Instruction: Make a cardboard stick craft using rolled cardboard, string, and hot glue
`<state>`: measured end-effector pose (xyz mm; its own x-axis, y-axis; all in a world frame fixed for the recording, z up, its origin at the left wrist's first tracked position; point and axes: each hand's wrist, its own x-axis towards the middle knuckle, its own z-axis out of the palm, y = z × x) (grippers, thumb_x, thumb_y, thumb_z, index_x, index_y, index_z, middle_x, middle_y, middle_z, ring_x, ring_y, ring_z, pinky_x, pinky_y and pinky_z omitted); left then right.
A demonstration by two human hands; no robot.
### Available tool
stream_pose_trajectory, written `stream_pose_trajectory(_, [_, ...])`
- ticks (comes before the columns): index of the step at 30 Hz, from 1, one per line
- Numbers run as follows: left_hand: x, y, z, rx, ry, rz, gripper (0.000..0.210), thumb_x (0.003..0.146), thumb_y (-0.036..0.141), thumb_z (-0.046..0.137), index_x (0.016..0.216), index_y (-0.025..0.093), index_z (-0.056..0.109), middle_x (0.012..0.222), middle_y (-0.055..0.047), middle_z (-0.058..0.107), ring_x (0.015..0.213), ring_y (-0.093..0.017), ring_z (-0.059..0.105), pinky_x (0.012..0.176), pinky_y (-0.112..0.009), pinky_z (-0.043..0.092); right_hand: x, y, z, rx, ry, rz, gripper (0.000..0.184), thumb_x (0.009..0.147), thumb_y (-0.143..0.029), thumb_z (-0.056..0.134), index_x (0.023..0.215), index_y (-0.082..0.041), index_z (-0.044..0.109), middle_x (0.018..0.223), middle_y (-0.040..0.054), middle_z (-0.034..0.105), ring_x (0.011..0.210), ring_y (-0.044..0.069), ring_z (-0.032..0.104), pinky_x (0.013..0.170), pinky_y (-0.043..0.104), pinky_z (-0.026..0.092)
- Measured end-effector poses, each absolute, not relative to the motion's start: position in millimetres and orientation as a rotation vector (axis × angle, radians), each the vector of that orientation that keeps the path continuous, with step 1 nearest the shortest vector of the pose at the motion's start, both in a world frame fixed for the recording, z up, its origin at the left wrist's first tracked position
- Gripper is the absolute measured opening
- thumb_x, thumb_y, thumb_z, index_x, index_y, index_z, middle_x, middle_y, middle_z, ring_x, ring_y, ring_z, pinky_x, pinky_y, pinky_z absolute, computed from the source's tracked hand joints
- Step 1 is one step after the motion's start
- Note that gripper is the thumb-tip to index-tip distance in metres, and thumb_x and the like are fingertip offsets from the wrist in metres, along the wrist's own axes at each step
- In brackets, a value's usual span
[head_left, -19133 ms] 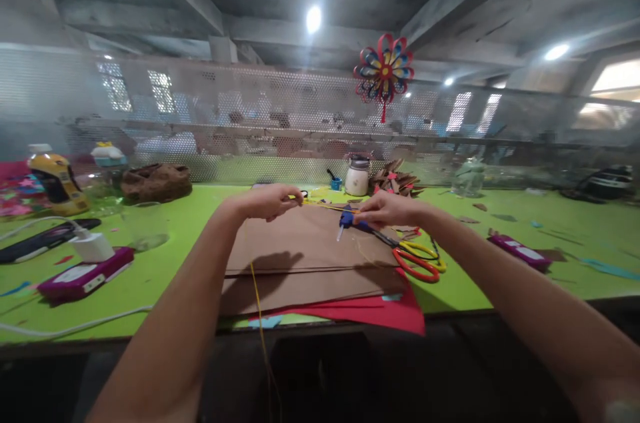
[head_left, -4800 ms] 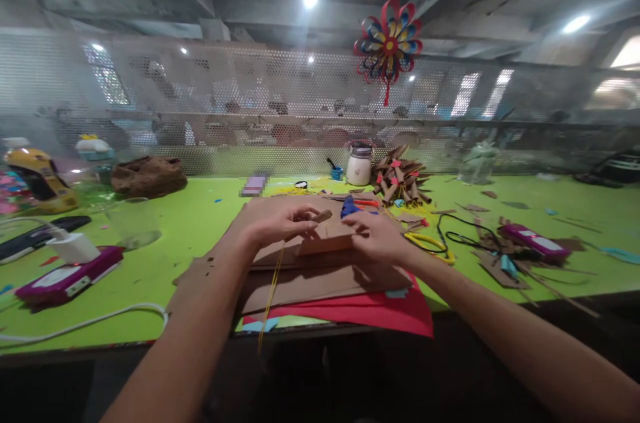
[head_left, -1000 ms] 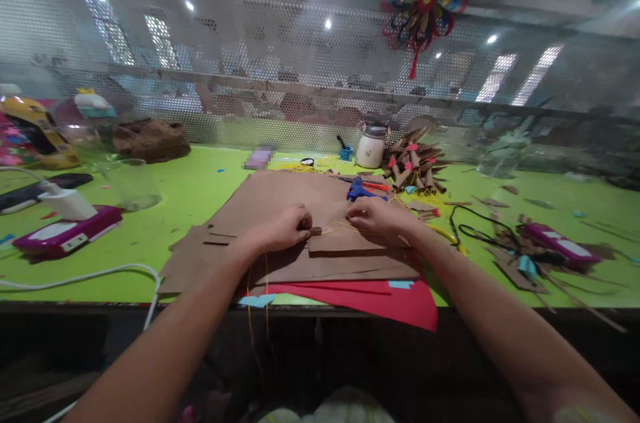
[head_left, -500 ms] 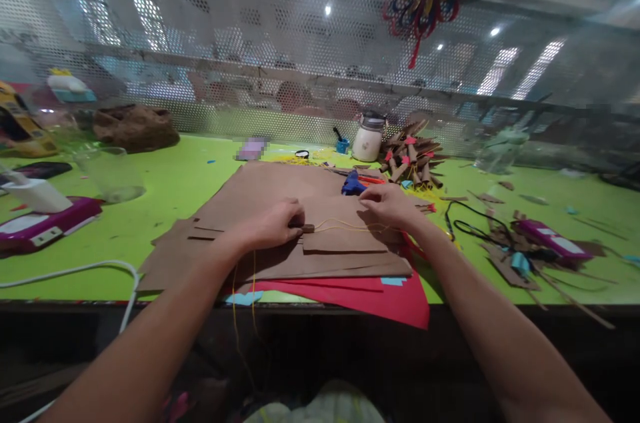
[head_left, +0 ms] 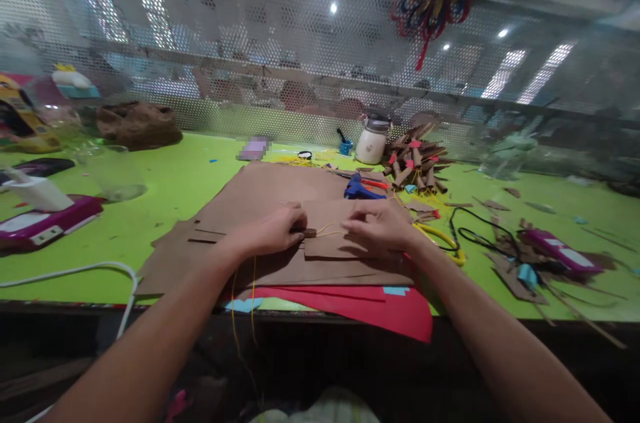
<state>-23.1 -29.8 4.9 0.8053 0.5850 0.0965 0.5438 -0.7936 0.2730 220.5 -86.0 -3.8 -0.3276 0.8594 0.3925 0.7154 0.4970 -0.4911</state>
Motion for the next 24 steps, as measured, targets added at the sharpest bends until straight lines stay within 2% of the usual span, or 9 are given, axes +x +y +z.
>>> stream_pose_trajectory(2, [-23,-30,4,2.764,0.872,0.253,0.017,0.081,0.03,0.046,0.079,0.016,0.055,0.083,-0.005,0.053,0.075,-0.016,0.048,0.067,-0.027,0.038,210,-96,2,-1.172,-2.374,0.414,0.028,0.074,-0.042,0.063,0.086,-0.017,0.065,0.08,0.0023,0.058,0.077,0.014,0.052,0.069,0.024,0.041])
stream_pose_trajectory(4, [-22,-30,3,2.77,0.874,0.268,0.016,0.08,0.029,0.046,0.078,0.016,0.055,0.082,-0.005,0.053,0.074,-0.016,0.047,0.066,-0.027,0.038,203,-104,7,-1.119,-2.539,0.472,0.032,0.072,-0.041,0.066,0.094,-0.018,0.063,0.09,0.0034,0.055,0.085,0.015,0.05,0.075,0.026,0.041])
stream_pose_trajectory(10, [-22,-32,3,2.769,0.871,0.271,0.015,0.08,0.029,0.047,0.077,0.017,0.054,0.081,-0.004,0.053,0.073,-0.016,0.047,0.065,-0.027,0.036,195,-111,3,-1.203,-2.538,0.419,0.011,0.082,-0.023,0.055,0.086,-0.017,0.063,0.086,0.0035,0.053,0.077,0.013,0.049,0.071,0.025,0.04])
stream_pose_trajectory(15, [-24,-30,1,2.733,0.882,0.244,0.016,0.08,0.031,0.047,0.079,0.017,0.055,0.083,-0.004,0.053,0.075,-0.016,0.047,0.066,-0.027,0.037,193,-104,-8,-1.113,-2.524,0.368,0.018,0.085,-0.016,0.047,0.078,-0.016,0.064,0.08,0.0039,0.055,0.073,0.012,0.051,0.067,0.023,0.04])
stream_pose_trajectory(24, [-20,-34,0,2.758,0.826,0.297,0.013,0.08,0.028,0.048,0.078,0.017,0.054,0.08,-0.003,0.053,0.072,-0.015,0.046,0.065,-0.025,0.037,193,-108,-5,-0.976,-2.593,0.22,0.02,0.086,-0.011,0.044,0.08,-0.016,0.063,0.085,0.0072,0.062,0.085,0.016,0.055,0.075,0.028,0.044])
